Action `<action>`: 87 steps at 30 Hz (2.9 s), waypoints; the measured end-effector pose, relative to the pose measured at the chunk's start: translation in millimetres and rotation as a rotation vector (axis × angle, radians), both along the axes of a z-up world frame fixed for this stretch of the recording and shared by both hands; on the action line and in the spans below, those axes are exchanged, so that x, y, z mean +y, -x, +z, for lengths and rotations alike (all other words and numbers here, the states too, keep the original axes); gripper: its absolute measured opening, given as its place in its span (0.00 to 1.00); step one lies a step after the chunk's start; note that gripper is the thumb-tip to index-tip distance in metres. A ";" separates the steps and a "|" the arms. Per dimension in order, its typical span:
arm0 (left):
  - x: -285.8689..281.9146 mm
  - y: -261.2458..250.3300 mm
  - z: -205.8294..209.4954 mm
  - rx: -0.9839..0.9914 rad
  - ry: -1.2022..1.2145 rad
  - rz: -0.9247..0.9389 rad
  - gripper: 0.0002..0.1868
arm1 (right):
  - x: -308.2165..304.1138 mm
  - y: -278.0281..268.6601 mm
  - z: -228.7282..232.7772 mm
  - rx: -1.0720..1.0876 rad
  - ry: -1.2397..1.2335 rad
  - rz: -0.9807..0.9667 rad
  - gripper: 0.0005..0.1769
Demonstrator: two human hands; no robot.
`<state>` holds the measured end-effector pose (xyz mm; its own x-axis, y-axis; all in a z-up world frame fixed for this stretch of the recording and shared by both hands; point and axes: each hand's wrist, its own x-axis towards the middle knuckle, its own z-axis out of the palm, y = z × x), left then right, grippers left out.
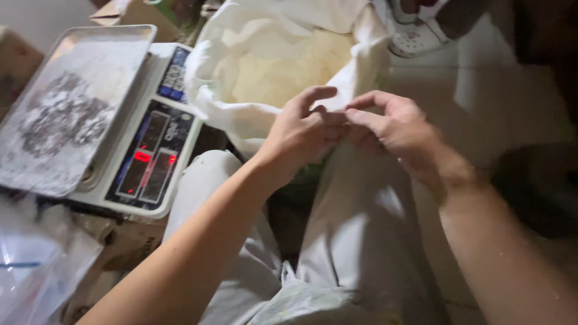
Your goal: The person scoops flour from a large sack into a plastic bag placed on a digital scale, adjusts the amount to reach a target weight, and ties the bag closed. The process is repeated for multiple bags.
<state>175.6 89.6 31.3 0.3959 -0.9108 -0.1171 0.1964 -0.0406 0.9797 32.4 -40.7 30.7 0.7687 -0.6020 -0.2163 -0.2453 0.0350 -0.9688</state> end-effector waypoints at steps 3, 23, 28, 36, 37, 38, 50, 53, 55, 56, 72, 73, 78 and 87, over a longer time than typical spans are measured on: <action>23.1 -15.0 2.6 0.132 0.018 0.087 0.28 | 21.0 -25.0 10.1 -0.036 -0.010 0.118 0.11; 242.4 -52.8 2.7 -0.608 -0.183 0.740 0.23 | 190.6 -144.3 47.9 -0.075 0.001 0.744 0.16; 294.5 -61.8 -0.5 -0.781 -0.306 0.950 0.22 | 234.4 -166.9 53.3 -0.025 0.043 0.857 0.17; 363.4 -76.1 -13.6 -1.090 -0.343 1.156 0.16 | 294.8 -212.0 50.6 0.058 0.070 0.945 0.17; 372.1 -79.3 -16.2 -1.129 -0.353 1.171 0.15 | 301.1 -217.2 49.6 0.077 0.096 0.939 0.17; 380.8 -81.8 -18.4 -1.184 -0.370 1.193 0.15 | 307.1 -222.1 48.7 0.080 0.079 0.950 0.17; 449.3 -104.7 -28.4 -1.178 -0.783 1.354 0.20 | 367.4 -267.2 39.1 0.063 -0.003 1.088 0.14; 460.9 -116.9 -23.7 -1.012 -0.826 1.284 0.21 | 386.6 -281.0 39.0 0.117 0.071 1.066 0.13; 464.4 -124.5 -23.0 -1.029 -0.859 1.268 0.22 | 397.1 -289.3 36.3 0.138 0.173 1.051 0.13; 466.4 -128.3 -22.8 -1.027 -0.875 1.259 0.20 | 403.1 -295.2 34.3 0.146 0.190 1.046 0.13; 537.3 -166.6 -64.1 -0.883 -0.663 1.553 0.07 | 488.0 -333.0 2.4 0.123 0.556 0.958 0.38; 540.2 -164.9 -67.1 -0.963 -0.617 1.595 0.07 | 493.1 -334.6 -1.7 0.114 0.626 0.947 0.42; 536.5 -152.3 -76.4 -1.068 -0.629 1.633 0.09 | 508.4 -334.9 -20.0 -0.169 0.864 0.826 0.50; 532.4 -147.5 -64.5 -0.914 -0.843 1.578 0.11 | 491.2 -332.9 -6.7 -0.126 0.615 0.737 0.25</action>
<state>323.1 622.0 -33.2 0.8202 0.3956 0.4133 0.0620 -0.7796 0.6232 365.3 450.5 24.1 0.9946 0.0600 0.0848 0.1038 -0.6078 -0.7873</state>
